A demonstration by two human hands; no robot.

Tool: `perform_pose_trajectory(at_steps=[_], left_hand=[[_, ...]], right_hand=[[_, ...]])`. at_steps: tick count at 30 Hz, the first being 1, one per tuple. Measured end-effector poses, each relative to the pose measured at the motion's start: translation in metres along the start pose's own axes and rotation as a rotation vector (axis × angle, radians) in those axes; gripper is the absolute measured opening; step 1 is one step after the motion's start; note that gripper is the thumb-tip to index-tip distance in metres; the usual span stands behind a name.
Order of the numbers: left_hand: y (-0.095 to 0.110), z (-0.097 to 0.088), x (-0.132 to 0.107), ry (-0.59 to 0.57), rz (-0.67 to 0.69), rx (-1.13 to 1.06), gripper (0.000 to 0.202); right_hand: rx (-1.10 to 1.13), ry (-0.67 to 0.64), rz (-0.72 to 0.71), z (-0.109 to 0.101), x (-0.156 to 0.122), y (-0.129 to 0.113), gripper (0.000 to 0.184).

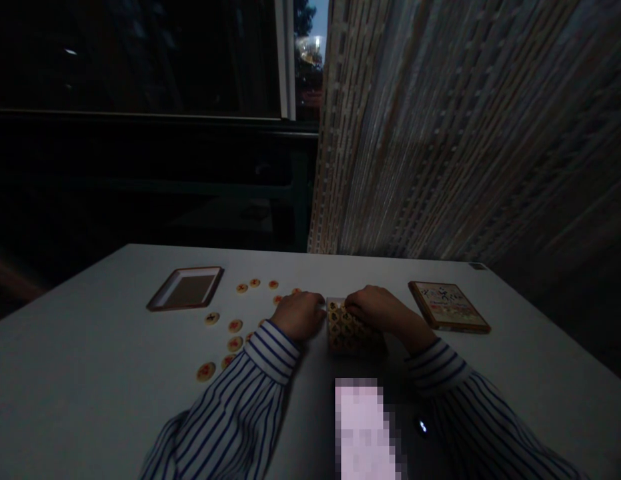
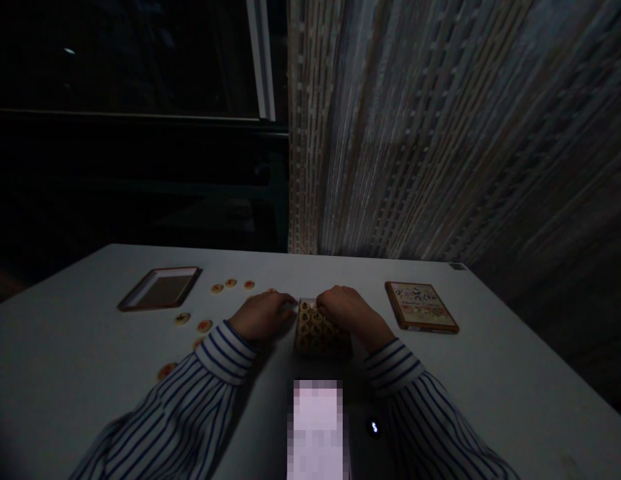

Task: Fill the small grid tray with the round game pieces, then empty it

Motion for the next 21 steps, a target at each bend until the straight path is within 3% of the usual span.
perform_pose_trajectory(at_steps=[13, 21], left_hand=[[-0.0003, -0.0021, -0.0009, -0.002, 0.004, -0.012, 0.036], [0.0017, -0.0025, -0.0010, 0.002, 0.006, 0.001, 0.037]], right_hand=[[-0.039, -0.027, 0.021, 0.0061, 0.0033, 0.0056, 0.026], [-0.047, 0.024, -0.026, 0.0048, 0.0012, 0.0018, 0.027]])
Point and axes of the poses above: each hand's wrist, its own x-axis towards the middle knuckle, its own z-axis out of the palm, y = z × x, the point moved 5 cm from there along x, towards the middle knuckle, and after that the axes turned 8 degrees about z, right-handed, at the moved point
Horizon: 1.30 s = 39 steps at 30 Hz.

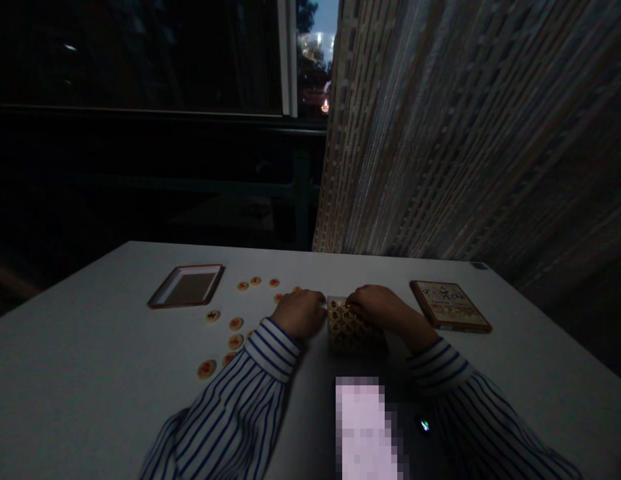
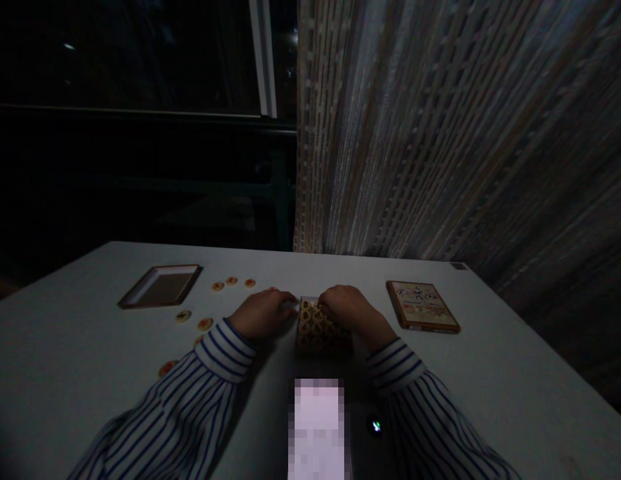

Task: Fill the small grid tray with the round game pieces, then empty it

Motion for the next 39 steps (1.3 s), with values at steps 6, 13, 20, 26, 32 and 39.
perform_pose_trajectory(at_steps=[6, 13, 20, 26, 32, 39], left_hand=[[-0.0011, 0.0003, 0.0005, -0.004, 0.008, 0.004, 0.037], [-0.0011, 0.0003, -0.0001, -0.012, 0.001, 0.018, 0.037], [-0.0010, 0.0000, 0.0006, -0.002, 0.004, 0.018, 0.037], [-0.0022, 0.0007, 0.0010, -0.001, 0.007, 0.019, 0.037], [-0.0016, 0.0005, 0.0004, -0.001, 0.006, 0.025, 0.038], [-0.0002, -0.0011, -0.0010, -0.013, -0.003, 0.023, 0.038]], right_hand=[[0.008, 0.007, 0.007, -0.0034, -0.0027, -0.0014, 0.028], [-0.005, -0.006, 0.006, 0.0030, 0.0003, 0.0011, 0.027], [-0.024, 0.006, -0.022, 0.0008, -0.0013, -0.0004, 0.026], [-0.014, 0.021, -0.030, 0.0019, -0.0009, 0.0004, 0.026], [0.001, 0.004, -0.009, 0.0024, -0.0008, 0.0009, 0.025], [0.015, 0.001, -0.011, 0.0015, -0.0007, 0.0010, 0.025]])
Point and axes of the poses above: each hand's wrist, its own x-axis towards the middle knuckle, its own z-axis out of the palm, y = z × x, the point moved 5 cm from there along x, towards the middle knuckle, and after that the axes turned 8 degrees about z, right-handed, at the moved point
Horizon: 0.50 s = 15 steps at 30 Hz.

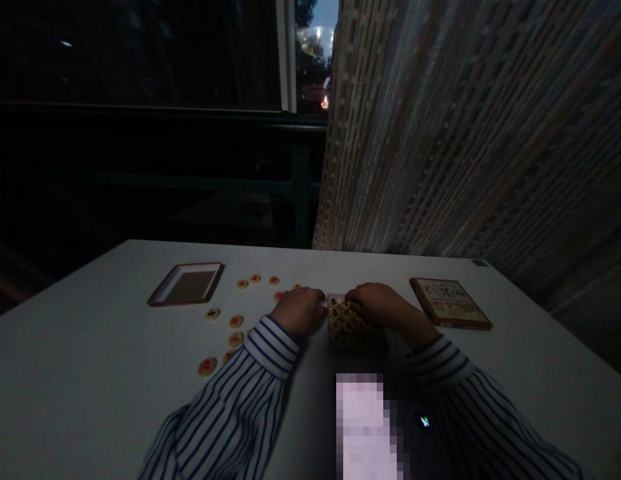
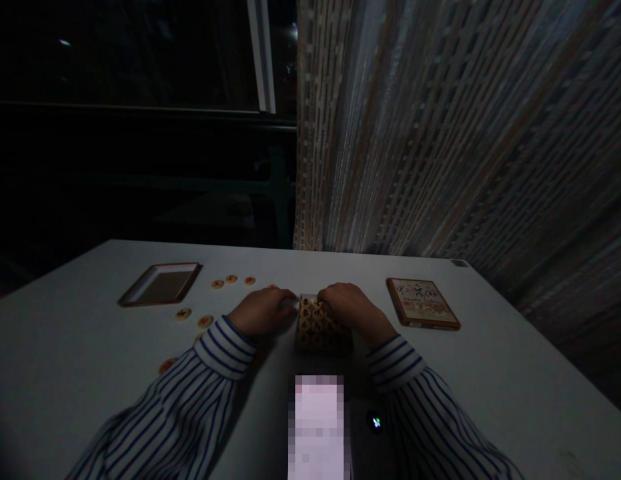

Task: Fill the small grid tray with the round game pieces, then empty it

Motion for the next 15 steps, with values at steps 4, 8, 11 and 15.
perform_pose_trajectory(at_steps=[4, 8, 11, 15], left_hand=[[-0.002, 0.000, 0.001, 0.001, -0.004, -0.005, 0.038], [-0.006, -0.001, 0.001, 0.015, 0.007, -0.014, 0.037], [-0.010, -0.004, 0.001, 0.034, 0.022, -0.020, 0.037], [-0.016, -0.016, -0.001, 0.072, 0.019, -0.030, 0.037]], right_hand=[[0.012, -0.007, 0.021, -0.004, 0.000, 0.005, 0.027], [0.044, 0.038, 0.061, -0.016, -0.003, 0.013, 0.031], [0.057, 0.103, 0.084, -0.028, -0.009, 0.018, 0.032], [0.065, 0.181, 0.095, -0.044, -0.017, 0.021, 0.032]])
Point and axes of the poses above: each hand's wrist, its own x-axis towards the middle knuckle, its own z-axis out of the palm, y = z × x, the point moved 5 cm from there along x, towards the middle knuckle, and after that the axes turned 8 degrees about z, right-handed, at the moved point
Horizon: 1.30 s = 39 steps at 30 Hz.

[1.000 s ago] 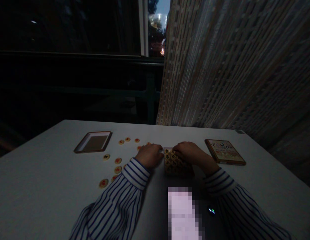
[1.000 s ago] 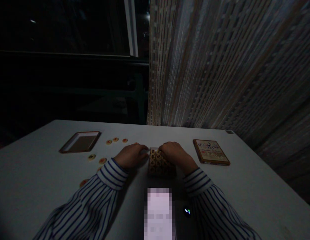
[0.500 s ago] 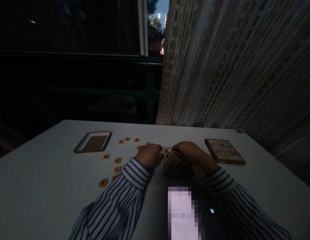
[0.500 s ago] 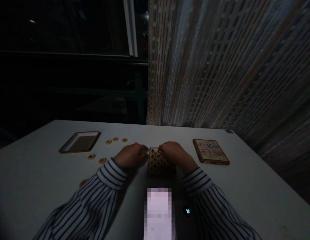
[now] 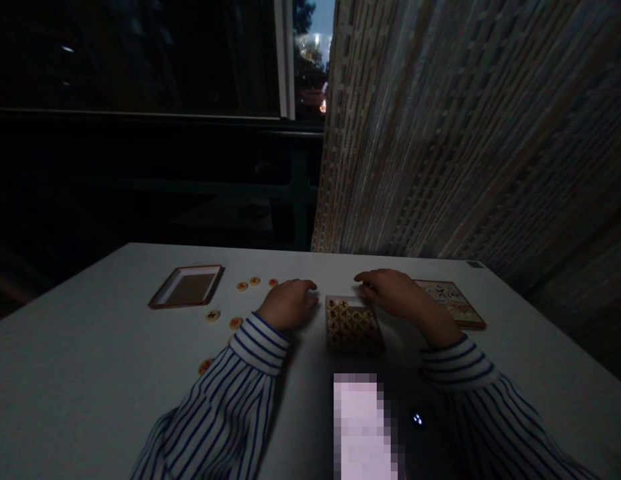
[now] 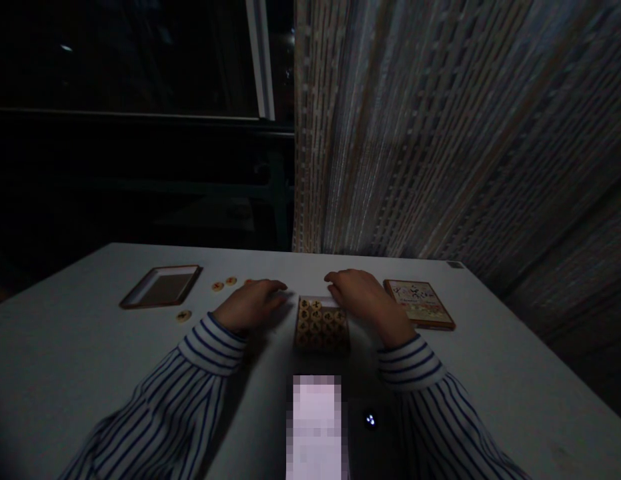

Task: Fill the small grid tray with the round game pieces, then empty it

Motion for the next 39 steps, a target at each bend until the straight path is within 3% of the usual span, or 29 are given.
perform_pose_trajectory(at_steps=[5, 11, 19, 22, 27, 32, 39], left_hand=[[-0.004, -0.019, -0.005, 0.069, -0.024, -0.016, 0.037], [-0.005, -0.033, -0.010, 0.171, -0.024, -0.071, 0.038], [-0.006, -0.066, -0.024, 0.460, -0.054, -0.137, 0.040], [-0.006, -0.071, -0.031, 0.527, -0.058, -0.170, 0.042], [-0.010, -0.070, -0.050, 0.533, -0.118, -0.197, 0.042], [-0.044, -0.066, -0.076, 0.607, -0.179, -0.230, 0.038], [-0.097, -0.043, -0.108, 0.677, -0.330, -0.404, 0.039]], right_hand=[[0.030, 0.041, 0.000, -0.016, -0.005, -0.005, 0.034], [0.049, 0.000, -0.035, -0.018, -0.009, -0.014, 0.036], [0.132, 0.107, -0.091, -0.026, -0.014, -0.027, 0.053], [0.147, 0.102, -0.109, -0.028, -0.016, -0.031, 0.053], [0.131, 0.105, -0.085, -0.030, -0.018, -0.033, 0.056], [0.108, 0.108, -0.086, -0.026, -0.016, -0.034, 0.056], [0.079, 0.123, -0.103, -0.020, -0.014, -0.043, 0.056]])
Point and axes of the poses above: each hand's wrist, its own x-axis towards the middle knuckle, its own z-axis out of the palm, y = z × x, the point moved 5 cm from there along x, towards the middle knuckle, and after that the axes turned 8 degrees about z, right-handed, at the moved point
